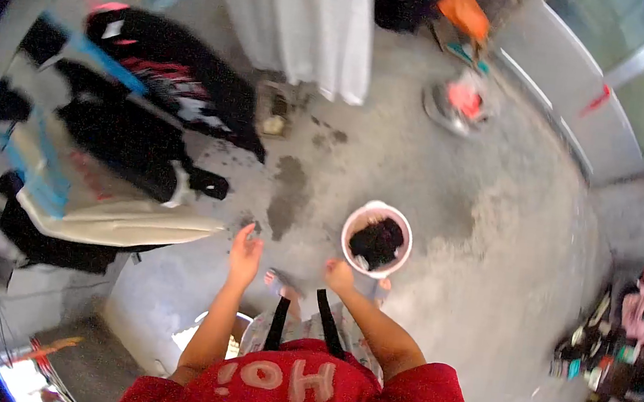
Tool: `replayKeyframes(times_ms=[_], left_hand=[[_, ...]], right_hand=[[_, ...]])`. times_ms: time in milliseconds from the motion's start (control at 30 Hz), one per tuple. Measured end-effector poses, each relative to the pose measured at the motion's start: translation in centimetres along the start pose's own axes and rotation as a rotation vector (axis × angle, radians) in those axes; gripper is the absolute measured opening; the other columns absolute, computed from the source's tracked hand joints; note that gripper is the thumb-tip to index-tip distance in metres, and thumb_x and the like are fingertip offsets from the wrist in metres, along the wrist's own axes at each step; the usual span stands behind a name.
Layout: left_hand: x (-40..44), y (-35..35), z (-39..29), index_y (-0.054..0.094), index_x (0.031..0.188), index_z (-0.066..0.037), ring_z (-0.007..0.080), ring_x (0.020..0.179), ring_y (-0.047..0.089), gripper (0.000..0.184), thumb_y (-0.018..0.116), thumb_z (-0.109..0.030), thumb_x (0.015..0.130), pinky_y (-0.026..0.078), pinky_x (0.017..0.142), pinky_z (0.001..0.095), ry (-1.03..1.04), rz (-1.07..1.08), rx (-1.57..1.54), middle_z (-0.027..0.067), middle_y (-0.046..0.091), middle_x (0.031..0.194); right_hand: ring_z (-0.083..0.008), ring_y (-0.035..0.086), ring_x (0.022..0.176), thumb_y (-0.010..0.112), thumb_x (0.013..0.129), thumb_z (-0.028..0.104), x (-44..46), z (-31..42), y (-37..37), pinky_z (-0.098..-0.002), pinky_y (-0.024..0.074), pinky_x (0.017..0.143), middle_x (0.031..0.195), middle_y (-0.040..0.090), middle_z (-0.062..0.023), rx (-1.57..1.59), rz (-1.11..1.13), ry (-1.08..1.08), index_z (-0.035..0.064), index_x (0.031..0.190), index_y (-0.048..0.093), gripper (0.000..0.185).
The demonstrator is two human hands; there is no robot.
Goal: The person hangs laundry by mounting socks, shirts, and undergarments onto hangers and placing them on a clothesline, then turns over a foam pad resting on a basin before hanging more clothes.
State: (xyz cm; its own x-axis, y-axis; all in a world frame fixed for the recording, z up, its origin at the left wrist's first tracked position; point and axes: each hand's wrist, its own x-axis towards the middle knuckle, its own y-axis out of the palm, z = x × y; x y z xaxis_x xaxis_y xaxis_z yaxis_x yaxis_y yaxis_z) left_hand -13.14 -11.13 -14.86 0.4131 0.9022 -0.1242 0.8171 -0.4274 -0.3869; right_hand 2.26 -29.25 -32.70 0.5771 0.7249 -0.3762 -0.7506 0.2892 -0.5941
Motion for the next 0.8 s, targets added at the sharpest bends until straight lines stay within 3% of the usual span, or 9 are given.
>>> replayKeyframes(times_ms=[267, 333, 367, 400, 467, 533, 600, 667, 800], left_hand=[[-8.4, 20.1, 13.0, 0.045, 0.124, -0.002, 0.0195, 0.089, 0.059, 0.047, 0.062, -0.011, 0.081, 0.049, 0.075, 0.0307, -0.376, 0.423, 0.066, 0.0152, 0.053, 0.116], [-7.4, 22.9, 7.7, 0.045, 0.124, -0.001, 0.0196, 0.088, 0.059, 0.047, 0.062, -0.011, 0.081, 0.048, 0.075, 0.0307, -0.342, 0.578, 0.354, 0.0163, 0.054, 0.115], [-9.2, 23.6, 14.2, 0.045, 0.124, 0.000, 0.0197, 0.087, 0.060, 0.046, 0.061, -0.010, 0.082, 0.048, 0.076, 0.0294, 0.100, 0.683, 0.406, 0.0161, 0.053, 0.117], [-9.9, 25.4, 16.6, 0.045, 0.124, 0.000, 0.0197, 0.087, 0.060, 0.046, 0.061, -0.010, 0.082, 0.048, 0.076, 0.0294, 0.081, 0.701, 0.409, 0.0161, 0.053, 0.117], [-12.0, 28.6, 20.4, 0.044, 0.124, 0.000, 0.0195, 0.086, 0.060, 0.045, 0.060, -0.009, 0.083, 0.048, 0.076, 0.0287, -0.699, 0.446, -0.167, 0.0154, 0.053, 0.117], [-13.3, 29.1, 23.8, 0.046, 0.123, -0.005, 0.0142, 0.085, 0.059, 0.047, 0.064, -0.016, 0.081, 0.047, 0.066, 0.0255, -0.645, 0.438, -0.123, 0.0090, 0.055, 0.112], [-13.6, 28.9, 25.9, 0.045, 0.123, -0.001, 0.0187, 0.087, 0.060, 0.044, 0.060, -0.010, 0.083, 0.048, 0.077, 0.0289, -0.704, 0.457, -0.074, 0.0154, 0.053, 0.117], [-14.2, 28.0, 27.5, 0.045, 0.124, -0.002, 0.0185, 0.087, 0.060, 0.043, 0.060, -0.011, 0.084, 0.047, 0.076, 0.0289, -0.766, 0.425, -0.063, 0.0153, 0.052, 0.117], [-14.7, 25.8, 28.4, 0.043, 0.125, -0.006, 0.0184, 0.089, 0.060, 0.042, 0.058, -0.012, 0.086, 0.047, 0.076, 0.0295, -0.934, 0.319, -0.175, 0.0149, 0.052, 0.116]], right_hand=[[-0.0296, 0.064, 0.071, 0.060, 0.071, 0.021, -4.9, -21.4, -3.4, -0.0394, 0.0499, 0.064, 0.071, 0.065, -0.0147, -0.221, 0.058, 0.443, 0.0088, 0.067, 0.065, 0.013], [-0.0303, 0.064, 0.076, 0.060, 0.070, 0.019, -3.0, -26.9, -1.7, -0.0388, 0.0500, 0.066, 0.074, 0.065, -0.0157, -0.203, 0.035, 0.543, 0.0080, 0.065, 0.064, 0.013], [-0.0315, 0.063, 0.075, 0.060, 0.071, 0.020, -2.3, -29.3, -0.9, -0.0396, 0.0500, 0.066, 0.074, 0.065, -0.0160, -0.144, -0.028, 0.518, 0.0080, 0.066, 0.064, 0.014], [-0.0327, 0.063, 0.075, 0.059, 0.072, 0.021, -1.2, -31.6, 0.0, -0.0403, 0.0500, 0.066, 0.074, 0.065, -0.0163, -0.090, -0.090, 0.490, 0.0079, 0.068, 0.064, 0.014], [-0.0340, 0.062, 0.076, 0.058, 0.075, 0.020, 2.3, -36.4, 3.5, -0.0411, 0.0498, 0.067, 0.078, 0.065, -0.0165, -0.457, -0.071, 0.333, 0.0088, 0.075, 0.065, 0.014], [-0.0351, 0.062, 0.078, 0.056, 0.076, 0.018, 5.4, -38.0, 5.4, -0.0420, 0.0496, 0.068, 0.080, 0.065, -0.0174, -0.191, -0.068, 0.565, 0.0078, 0.082, 0.065, 0.015], [-0.0343, 0.062, 0.085, 0.056, 0.077, 0.013, 9.9, -36.6, 6.1, -0.0412, 0.0489, 0.072, 0.087, 0.064, -0.0179, -0.069, -0.083, 0.689, 0.0054, 0.087, 0.063, 0.015], [-0.0333, 0.059, 0.094, 0.060, 0.077, 0.011, 14.0, -38.6, 8.6, -0.0399, 0.0478, 0.079, 0.097, 0.063, -0.0178, 0.011, -0.233, 0.249, 0.0031, 0.098, 0.062, 0.022], [-0.0404, 0.047, 0.113, 0.066, 0.077, 0.011, 21.4, -37.7, 11.5, -0.0428, 0.0396, 0.094, 0.133, 0.038, -0.0243, 0.251, -0.330, 0.315, 0.0159, 0.140, 0.027, 0.074]])
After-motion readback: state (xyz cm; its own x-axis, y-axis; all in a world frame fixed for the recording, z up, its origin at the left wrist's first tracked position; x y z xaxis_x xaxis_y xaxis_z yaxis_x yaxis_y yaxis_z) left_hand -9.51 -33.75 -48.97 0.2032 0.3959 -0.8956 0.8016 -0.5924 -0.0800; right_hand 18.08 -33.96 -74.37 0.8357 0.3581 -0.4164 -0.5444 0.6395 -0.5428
